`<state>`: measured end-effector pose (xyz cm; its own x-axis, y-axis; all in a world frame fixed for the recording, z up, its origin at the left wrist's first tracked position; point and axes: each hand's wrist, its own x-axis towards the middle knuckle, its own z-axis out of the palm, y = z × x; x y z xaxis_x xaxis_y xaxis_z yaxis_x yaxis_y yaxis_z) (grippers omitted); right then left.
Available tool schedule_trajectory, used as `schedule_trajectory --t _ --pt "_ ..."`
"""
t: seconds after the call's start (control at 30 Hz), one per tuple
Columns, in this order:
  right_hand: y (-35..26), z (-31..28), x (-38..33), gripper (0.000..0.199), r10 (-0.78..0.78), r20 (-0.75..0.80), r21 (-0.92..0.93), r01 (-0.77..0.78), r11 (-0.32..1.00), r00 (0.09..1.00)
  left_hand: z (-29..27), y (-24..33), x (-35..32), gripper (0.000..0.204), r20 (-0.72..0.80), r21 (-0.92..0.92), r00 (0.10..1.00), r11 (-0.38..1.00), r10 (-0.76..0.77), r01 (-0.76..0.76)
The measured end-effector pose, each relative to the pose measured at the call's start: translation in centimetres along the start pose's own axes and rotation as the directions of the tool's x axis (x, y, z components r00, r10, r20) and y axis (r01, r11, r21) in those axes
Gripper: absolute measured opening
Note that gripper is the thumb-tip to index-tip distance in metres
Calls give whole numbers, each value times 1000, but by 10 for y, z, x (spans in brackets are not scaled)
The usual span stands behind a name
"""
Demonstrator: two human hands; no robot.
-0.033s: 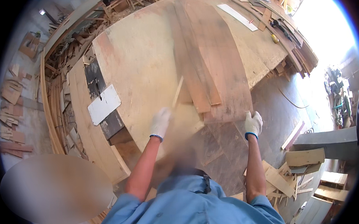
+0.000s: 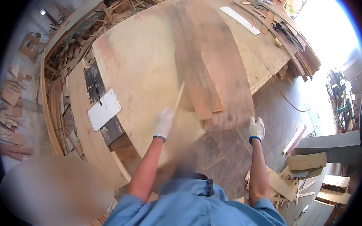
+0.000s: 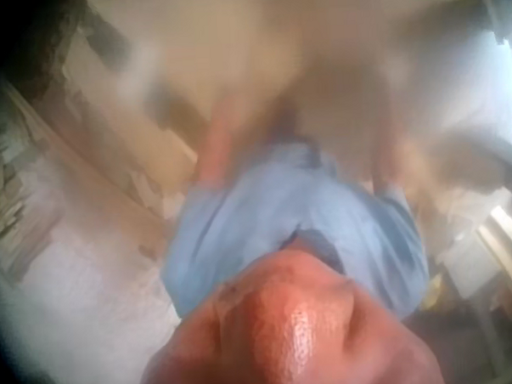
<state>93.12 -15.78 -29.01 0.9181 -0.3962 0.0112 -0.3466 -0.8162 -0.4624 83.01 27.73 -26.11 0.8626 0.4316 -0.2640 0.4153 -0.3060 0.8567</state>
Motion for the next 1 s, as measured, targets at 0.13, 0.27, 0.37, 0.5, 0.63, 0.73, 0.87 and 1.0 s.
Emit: schedule_trajectory --t 0.13,0.27,0.37,0.5,0.63,0.73,0.87,1.0 --pt "34 26 47 55 236 451 407 -433 804 861 21 15 45 38 -52 13 999 1000 2 -2" --pt "-5 -12 40 54 252 543 485 -544 684 801 23 40 59 39 -101 190 994 982 36 -16" --pt "3 -32 72 49 155 436 421 -353 836 887 37 15 81 41 73 559 983 809 171 -182" --pt "37 -118 172 53 -370 177 -85 389 917 912 74 52 85 40 20 401 997 914 -72 58" --pt "-50 -236 235 53 -200 127 -82 211 974 972 115 69 80 29 275 589 933 726 232 -354" --pt "-88 -271 263 54 -390 -33 -228 373 899 920 144 55 75 27 263 666 903 614 338 -424" --pt "-102 -302 273 53 -526 -114 -340 464 818 843 181 139 28 25 198 671 913 630 357 -392" --pt "-100 -299 274 47 -604 -78 -252 571 782 793 232 143 1 19 150 692 776 495 612 -525"
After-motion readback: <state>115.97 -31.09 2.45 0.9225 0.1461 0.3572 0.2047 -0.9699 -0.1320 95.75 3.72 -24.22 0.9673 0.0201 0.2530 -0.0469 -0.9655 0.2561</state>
